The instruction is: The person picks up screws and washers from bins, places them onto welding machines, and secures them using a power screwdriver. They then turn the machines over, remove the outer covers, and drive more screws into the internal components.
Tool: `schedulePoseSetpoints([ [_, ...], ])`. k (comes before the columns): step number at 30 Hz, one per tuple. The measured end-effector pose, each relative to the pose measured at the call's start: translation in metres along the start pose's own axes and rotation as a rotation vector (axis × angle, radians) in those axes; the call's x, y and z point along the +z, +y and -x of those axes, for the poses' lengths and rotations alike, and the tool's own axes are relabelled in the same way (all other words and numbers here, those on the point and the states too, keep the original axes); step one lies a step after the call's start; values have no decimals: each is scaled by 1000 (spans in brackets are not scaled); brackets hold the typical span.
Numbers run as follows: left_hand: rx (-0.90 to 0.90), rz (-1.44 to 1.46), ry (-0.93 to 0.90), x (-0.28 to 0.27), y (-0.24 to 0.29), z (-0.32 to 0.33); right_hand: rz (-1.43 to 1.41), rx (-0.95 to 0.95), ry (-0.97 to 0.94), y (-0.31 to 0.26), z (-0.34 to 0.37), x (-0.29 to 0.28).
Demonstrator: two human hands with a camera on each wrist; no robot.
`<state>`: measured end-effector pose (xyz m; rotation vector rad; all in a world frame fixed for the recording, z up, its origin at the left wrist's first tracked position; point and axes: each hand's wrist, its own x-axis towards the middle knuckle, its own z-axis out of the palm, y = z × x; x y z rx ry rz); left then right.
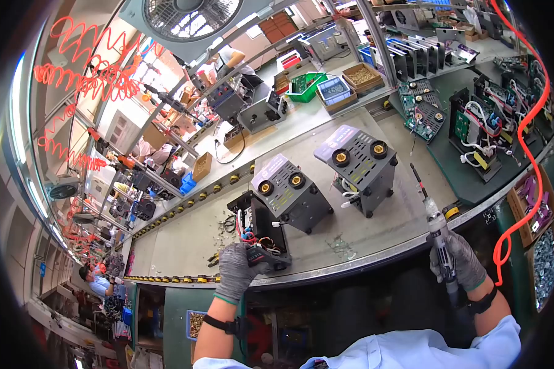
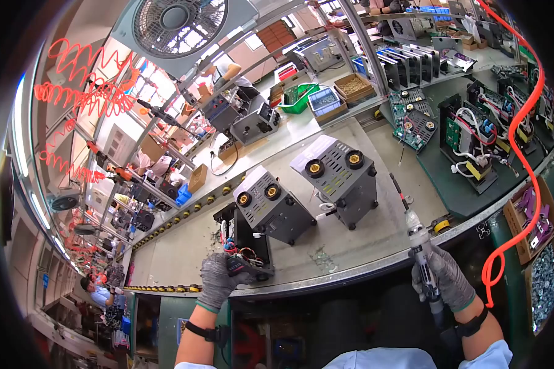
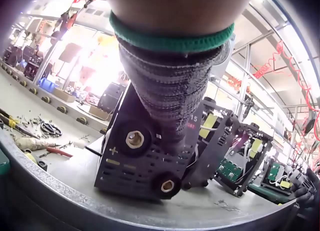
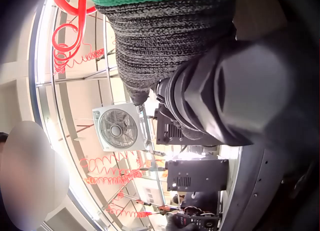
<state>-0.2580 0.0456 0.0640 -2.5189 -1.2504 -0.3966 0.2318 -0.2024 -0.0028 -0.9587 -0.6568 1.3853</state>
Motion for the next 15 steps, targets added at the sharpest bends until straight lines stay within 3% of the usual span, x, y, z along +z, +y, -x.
schedulePoseSetpoints([
  [5, -34, -63, -60, 2, -5, -24, 26, -22, 18, 8, -41, -27],
  [9, -104, -157, -243, -42, 6, -52, -110, 22, -10, 34, -64, -57],
  [11, -141, 178, -229, -67, 0, -75, -112, 29, -1, 30, -62, -50],
  [13, -225, 232, -74, -78, 12, -121, -106, 28, 3, 28, -66, -50],
  [15, -181, 338, -2, -67, 22, -174, -101, 56, -16, 28, -69, -52],
])
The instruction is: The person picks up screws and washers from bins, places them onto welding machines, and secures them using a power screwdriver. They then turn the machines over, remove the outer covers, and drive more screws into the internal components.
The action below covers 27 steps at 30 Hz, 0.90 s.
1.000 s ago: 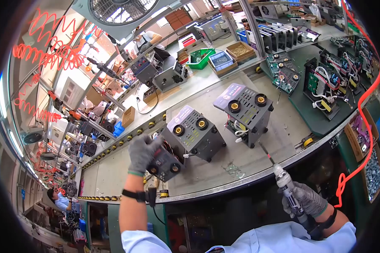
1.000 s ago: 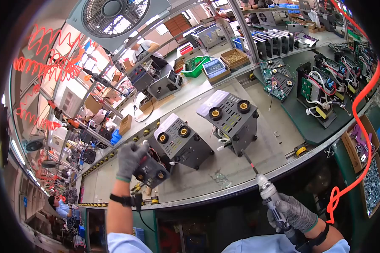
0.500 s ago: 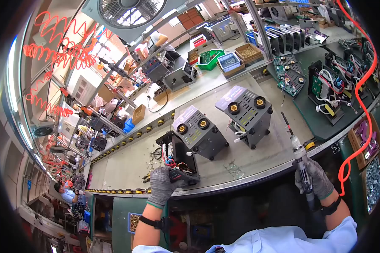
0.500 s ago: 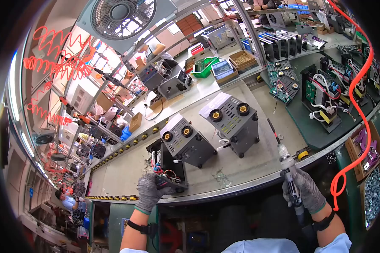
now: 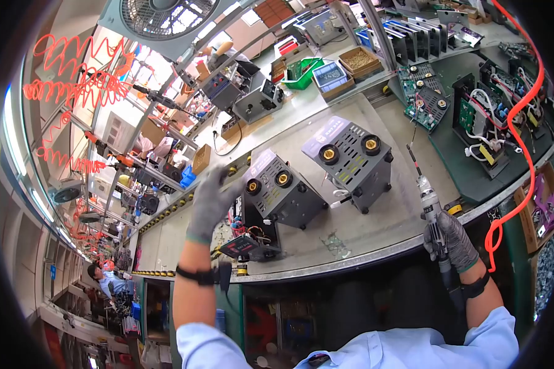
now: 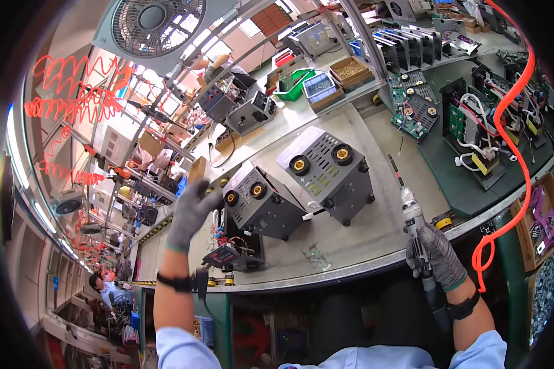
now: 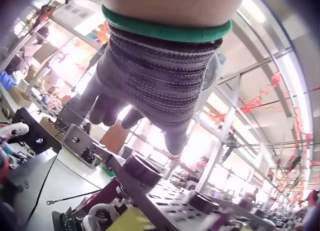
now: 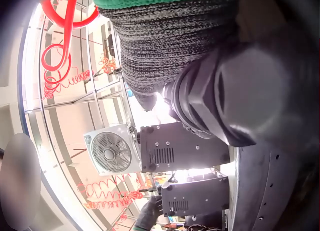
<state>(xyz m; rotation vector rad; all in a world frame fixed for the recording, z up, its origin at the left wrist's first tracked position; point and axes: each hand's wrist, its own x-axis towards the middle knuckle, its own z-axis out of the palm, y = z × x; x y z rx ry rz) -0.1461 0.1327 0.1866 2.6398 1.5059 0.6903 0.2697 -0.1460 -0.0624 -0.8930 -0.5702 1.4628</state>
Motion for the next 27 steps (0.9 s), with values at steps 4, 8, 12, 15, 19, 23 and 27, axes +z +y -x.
schedulePoseSetpoints([
  [4, -232, -1, -394, 42, -16, -82, -4, -45, 72, -2, 3, 8],
  [8, -291, 42, -588, 59, -6, -103, 88, -58, 141, -8, 8, 14],
  [12, -278, 180, -622, 48, -6, -94, 48, -30, 122, -5, 5, 12],
  [15, -217, 75, -498, 30, 19, -86, -24, -58, 55, 1, 1, 6],
  [19, -42, -29, -356, 30, 34, -59, -11, -89, 99, 3, 6, 12],
  [23, 77, -146, -287, 68, 30, 5, 16, -89, 112, 5, 3, 6],
  [27, 194, -371, -293, 67, 33, 22, 5, -54, 64, 1, 0, 7],
])
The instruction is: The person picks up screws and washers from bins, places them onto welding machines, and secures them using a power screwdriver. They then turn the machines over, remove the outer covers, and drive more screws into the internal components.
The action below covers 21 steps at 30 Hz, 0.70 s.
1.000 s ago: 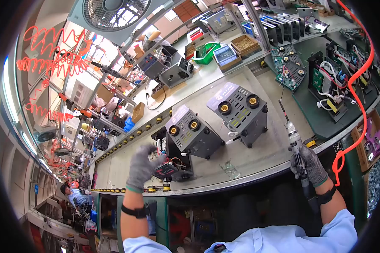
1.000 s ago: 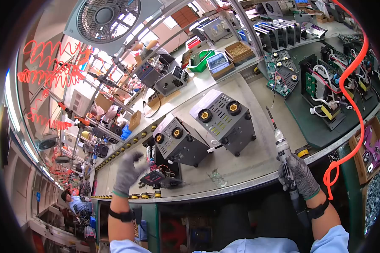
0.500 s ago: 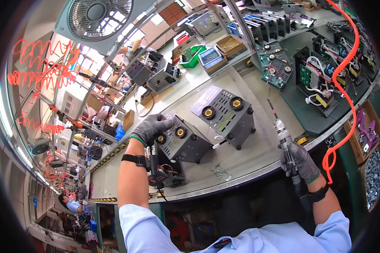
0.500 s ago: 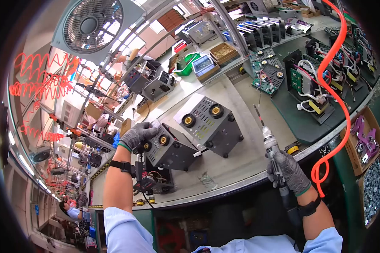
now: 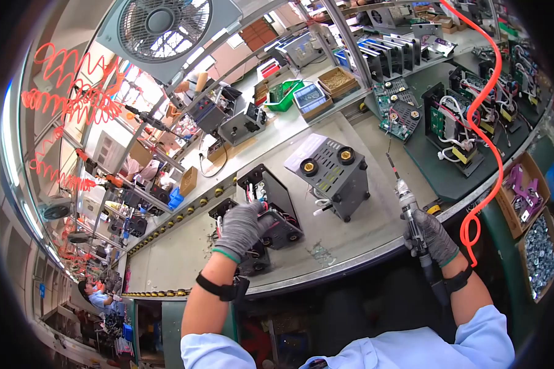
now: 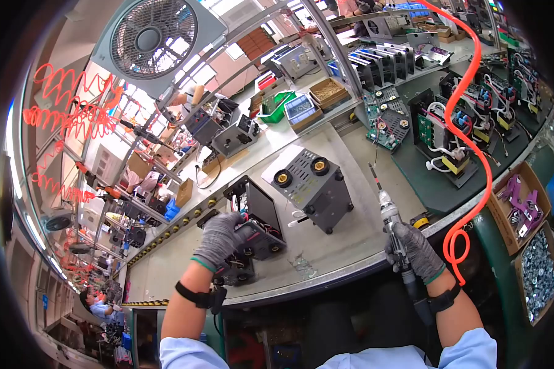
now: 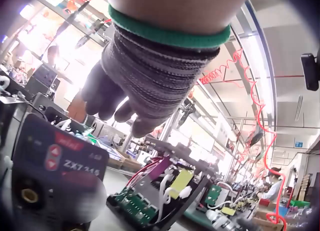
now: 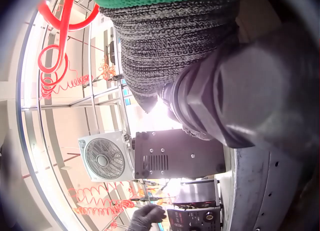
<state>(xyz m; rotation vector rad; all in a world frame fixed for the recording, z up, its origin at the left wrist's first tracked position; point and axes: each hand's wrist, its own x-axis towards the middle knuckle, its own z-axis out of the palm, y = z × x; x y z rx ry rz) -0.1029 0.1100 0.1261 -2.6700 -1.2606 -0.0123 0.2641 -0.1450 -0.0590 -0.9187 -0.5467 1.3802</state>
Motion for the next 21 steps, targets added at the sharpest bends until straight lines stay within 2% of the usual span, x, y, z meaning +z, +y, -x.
schedulePoseSetpoints([
  [1, -146, 1, -24, -31, 25, -4, 9, 14, 19, -1, 3, 2],
  [3, -48, 328, 236, -28, 19, -29, 17, 2, 26, -1, 3, 3],
  [4, -45, 329, 245, -23, 20, -50, 10, 10, 20, -1, 2, 3],
  [6, -345, 957, 5, -14, 35, -94, -14, 12, -7, 5, -1, -3],
  [7, -488, 1162, -88, -16, 46, -110, -20, -4, 7, 1, 0, -3],
  [9, -537, 1316, -252, -2, 48, -136, 41, 29, 49, -6, 5, 7],
  [12, -383, 1455, -236, 17, 48, -168, 29, 39, 51, -12, 9, 10],
  [13, -527, 1557, -229, 19, 50, -174, 52, 55, 55, -14, 10, 10],
  [14, -530, 1554, -228, 18, 43, -176, 49, 57, 52, -12, 9, 7],
  [16, -455, 1261, -230, -10, 44, -167, 32, 61, 21, -8, 3, 2],
  [17, -425, 1276, -180, -14, 49, -163, 34, 76, 9, -7, 4, 2],
  [19, -299, 1379, -175, -46, 85, -139, -2, 25, -1, -10, 7, 3],
  [20, -181, 1287, -203, -59, 98, -129, 5, 38, 5, -9, 6, 2],
  [21, -192, 1199, -222, -65, 115, -124, 10, 50, -4, -6, 5, 1],
])
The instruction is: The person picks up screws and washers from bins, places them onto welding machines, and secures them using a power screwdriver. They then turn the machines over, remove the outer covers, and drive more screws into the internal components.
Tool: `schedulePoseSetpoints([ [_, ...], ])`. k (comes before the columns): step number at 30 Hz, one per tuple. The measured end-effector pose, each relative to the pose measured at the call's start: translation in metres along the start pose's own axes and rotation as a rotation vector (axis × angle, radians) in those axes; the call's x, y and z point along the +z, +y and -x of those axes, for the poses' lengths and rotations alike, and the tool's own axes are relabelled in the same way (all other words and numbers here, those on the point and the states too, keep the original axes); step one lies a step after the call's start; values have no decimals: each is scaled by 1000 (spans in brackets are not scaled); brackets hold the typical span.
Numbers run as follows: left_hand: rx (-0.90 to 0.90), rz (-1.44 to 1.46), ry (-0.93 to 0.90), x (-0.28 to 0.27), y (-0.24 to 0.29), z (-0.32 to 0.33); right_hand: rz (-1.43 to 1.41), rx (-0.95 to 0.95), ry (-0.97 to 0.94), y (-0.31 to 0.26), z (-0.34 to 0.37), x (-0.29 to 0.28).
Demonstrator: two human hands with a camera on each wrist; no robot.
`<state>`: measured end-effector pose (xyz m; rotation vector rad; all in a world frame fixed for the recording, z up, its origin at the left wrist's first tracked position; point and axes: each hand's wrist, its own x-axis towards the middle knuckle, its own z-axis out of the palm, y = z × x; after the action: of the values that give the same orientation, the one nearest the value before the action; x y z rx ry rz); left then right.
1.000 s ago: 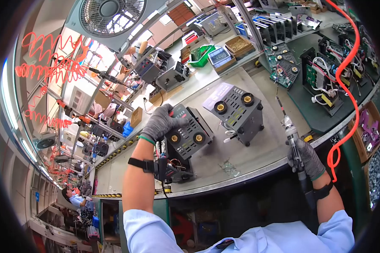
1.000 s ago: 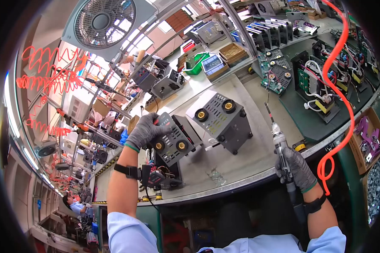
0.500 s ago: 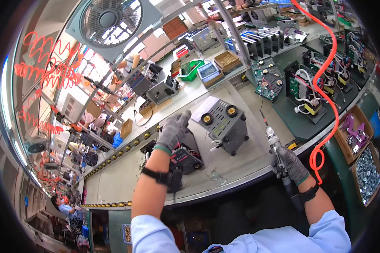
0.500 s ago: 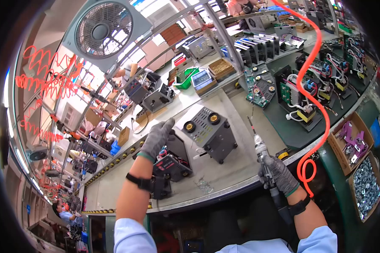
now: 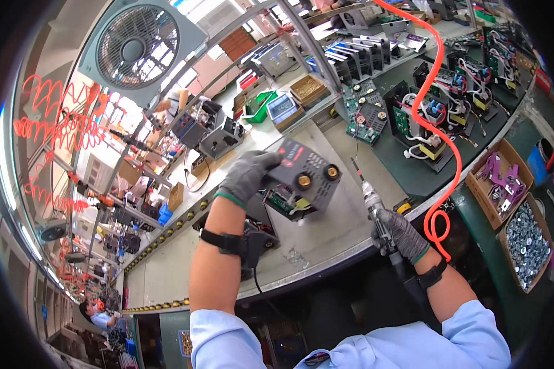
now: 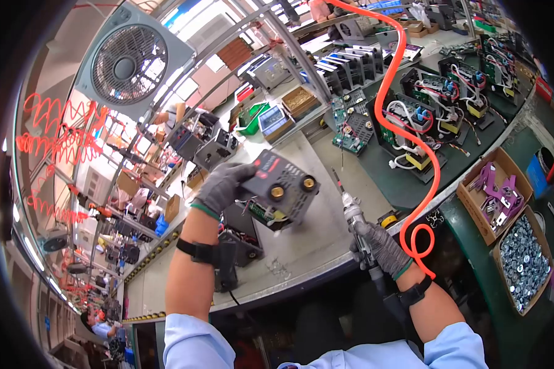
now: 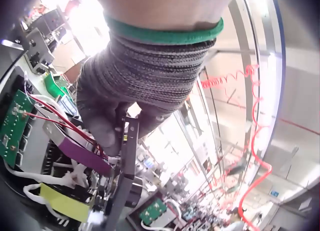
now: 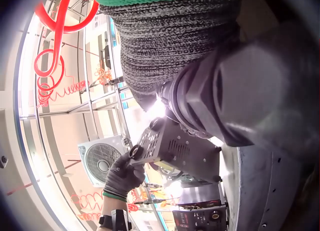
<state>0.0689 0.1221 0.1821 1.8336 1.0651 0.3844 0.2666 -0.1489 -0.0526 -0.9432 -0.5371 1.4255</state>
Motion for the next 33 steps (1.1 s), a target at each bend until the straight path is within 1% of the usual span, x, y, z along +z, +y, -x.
schedulePoseSetpoints([
  [2, -20, -98, 8, 34, 14, 8, -38, -41, -1, 4, -2, -3],
  [4, 55, -168, -37, 67, 18, 11, -29, -24, 9, 7, -6, -4],
  [6, 77, -464, -54, 103, 5, -6, -100, -43, -17, 13, -9, -8],
  [7, 133, -635, -97, 125, 6, -5, -43, -84, 61, 10, -2, -1],
  [8, 192, -799, -145, 140, 12, 2, -36, -112, 88, 11, -3, 0],
  [9, 169, -756, -150, 145, 13, 7, -83, -91, 109, 14, -4, -4],
  [10, 309, -950, -133, 149, 16, 9, -134, -84, 132, 19, -5, -10],
  [11, 466, -1161, -103, 150, 23, 12, -193, -95, 52, 22, -6, -18],
  [12, 475, -1165, -86, 142, 23, 14, -185, -110, 43, 22, -5, -23],
  [14, 295, -885, 247, 107, 14, 25, -256, -138, -11, 29, 2, -31],
  [15, 308, -829, 382, 88, 11, 41, -266, -149, -48, 32, 2, -36],
  [16, 320, -769, 507, 72, 3, 61, -219, -182, -25, 29, 6, -35],
  [18, 328, -739, 657, 43, -45, 64, -237, -208, -3, 22, 11, -30],
  [19, 331, -742, 664, 37, -67, 62, -280, -191, -4, 18, 9, -28],
  [20, 292, -691, 656, 34, -90, 61, -275, -188, -7, 12, 10, -19],
  [21, 255, -635, 643, 31, -109, 54, -232, -224, 51, 3, 12, -6],
  [22, 254, -624, 638, 30, -120, 44, -187, -262, 114, -3, 12, 0],
  [23, 199, -367, 571, 30, -131, 33, -133, -265, 126, -3, 7, -3],
  [24, 145, -112, 495, 31, -135, 23, -124, -267, 141, -4, 7, -5],
  [25, 135, -69, 445, 30, -140, 18, -103, -214, 132, -5, 7, -5],
  [27, 108, 16, 346, 30, -145, 9, -73, -172, 127, -1, 4, -6],
  [28, 73, 81, 343, 36, -131, 25, -124, -174, 108, -3, 2, -2],
  [30, -41, 377, 387, 43, -134, 35, -210, -208, 68, -14, -4, 15],
  [31, 90, 451, 317, 43, -145, 44, -206, -207, 86, -22, -11, 11],
  [32, 80, 453, 316, 46, -153, 49, -201, -219, 34, -29, -24, 11],
  [33, 61, 470, 382, 51, -148, 63, -200, -223, -28, -32, -37, 16],
])
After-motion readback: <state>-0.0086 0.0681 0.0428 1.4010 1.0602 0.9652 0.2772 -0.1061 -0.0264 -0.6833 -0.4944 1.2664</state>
